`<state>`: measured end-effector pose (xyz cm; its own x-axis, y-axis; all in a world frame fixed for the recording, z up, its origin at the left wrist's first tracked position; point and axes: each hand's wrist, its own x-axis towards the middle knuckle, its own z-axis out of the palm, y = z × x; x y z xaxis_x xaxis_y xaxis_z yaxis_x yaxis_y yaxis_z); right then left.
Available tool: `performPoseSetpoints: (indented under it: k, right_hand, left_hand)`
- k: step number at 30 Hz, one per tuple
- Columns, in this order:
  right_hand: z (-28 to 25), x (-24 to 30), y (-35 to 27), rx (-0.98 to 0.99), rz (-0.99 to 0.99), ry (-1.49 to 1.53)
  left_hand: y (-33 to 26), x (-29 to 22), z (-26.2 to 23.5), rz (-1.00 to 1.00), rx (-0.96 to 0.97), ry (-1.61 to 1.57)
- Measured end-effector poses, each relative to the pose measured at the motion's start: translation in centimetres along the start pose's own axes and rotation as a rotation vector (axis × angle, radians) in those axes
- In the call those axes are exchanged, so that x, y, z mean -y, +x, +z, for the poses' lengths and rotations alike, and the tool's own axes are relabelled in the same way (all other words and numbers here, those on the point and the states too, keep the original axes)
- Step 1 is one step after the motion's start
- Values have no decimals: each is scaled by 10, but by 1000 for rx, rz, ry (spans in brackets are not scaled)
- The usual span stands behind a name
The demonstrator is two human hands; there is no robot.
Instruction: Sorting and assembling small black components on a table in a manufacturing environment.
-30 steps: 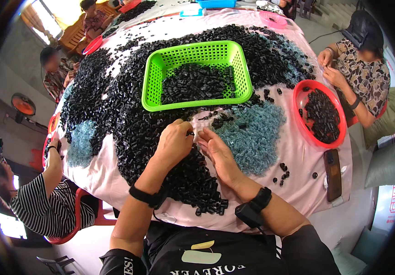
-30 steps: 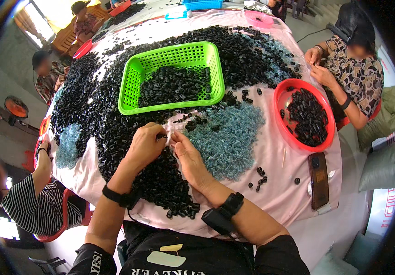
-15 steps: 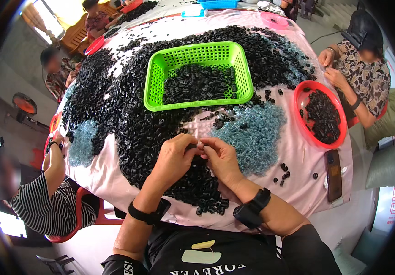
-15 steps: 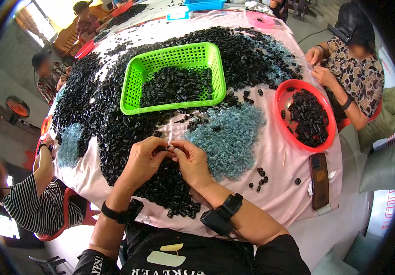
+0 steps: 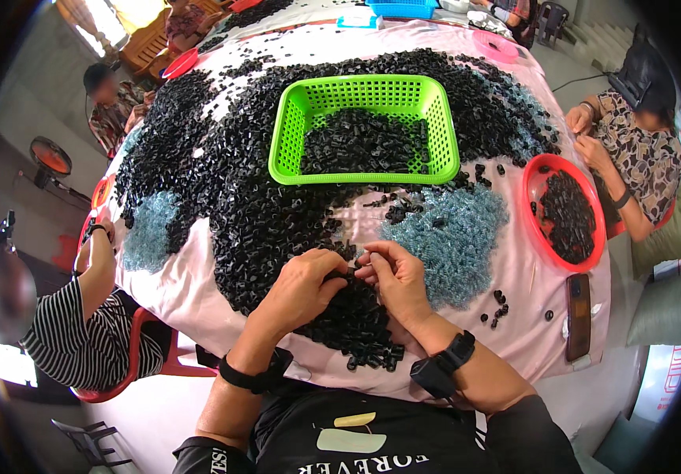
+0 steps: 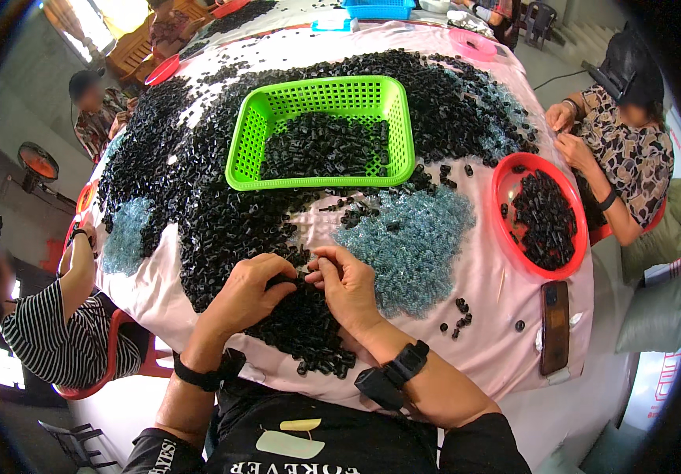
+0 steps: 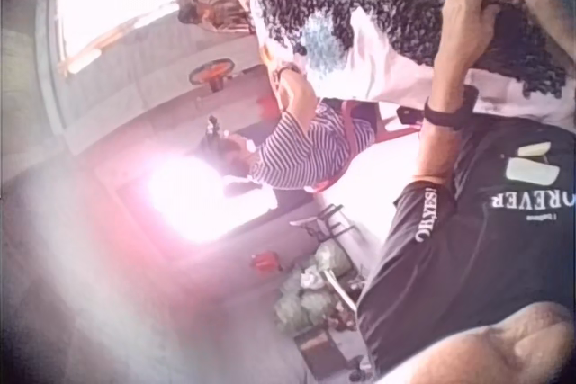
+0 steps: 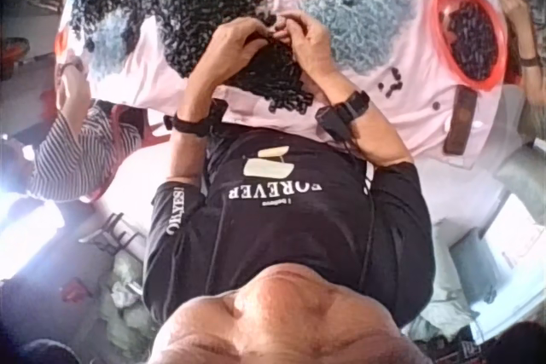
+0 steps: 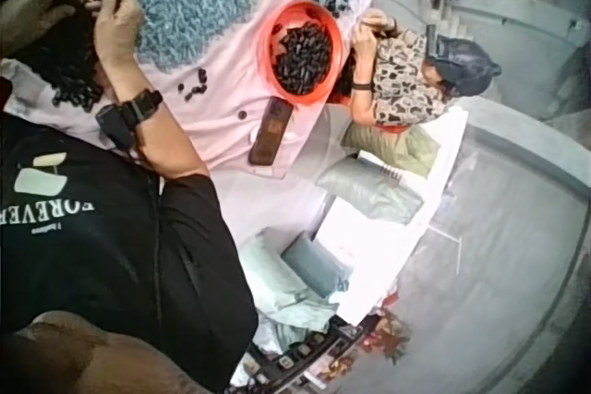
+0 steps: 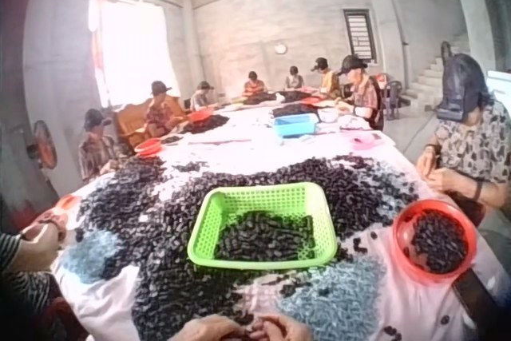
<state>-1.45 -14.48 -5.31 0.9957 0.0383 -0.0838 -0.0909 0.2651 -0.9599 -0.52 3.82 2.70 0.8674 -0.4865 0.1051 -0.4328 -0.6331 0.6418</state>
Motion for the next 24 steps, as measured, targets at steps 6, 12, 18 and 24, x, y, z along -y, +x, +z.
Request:
performPoseSetpoints:
  k: [6,12,18,24]
  right_hand:
    - [1,-2,1,-68,-67,-92]
    - [3,0,0,-67,-165,-221]
    - [1,-1,1,-70,-239,-394]
    - [1,-4,1,-135,-215,-315]
  left_hand:
    - [0,5,-2,-52,-182,65]
    - [2,4,-2,-90,-202,76]
    - [4,3,1,-73,-224,75]
    - [18,2,10,-43,-195,119]
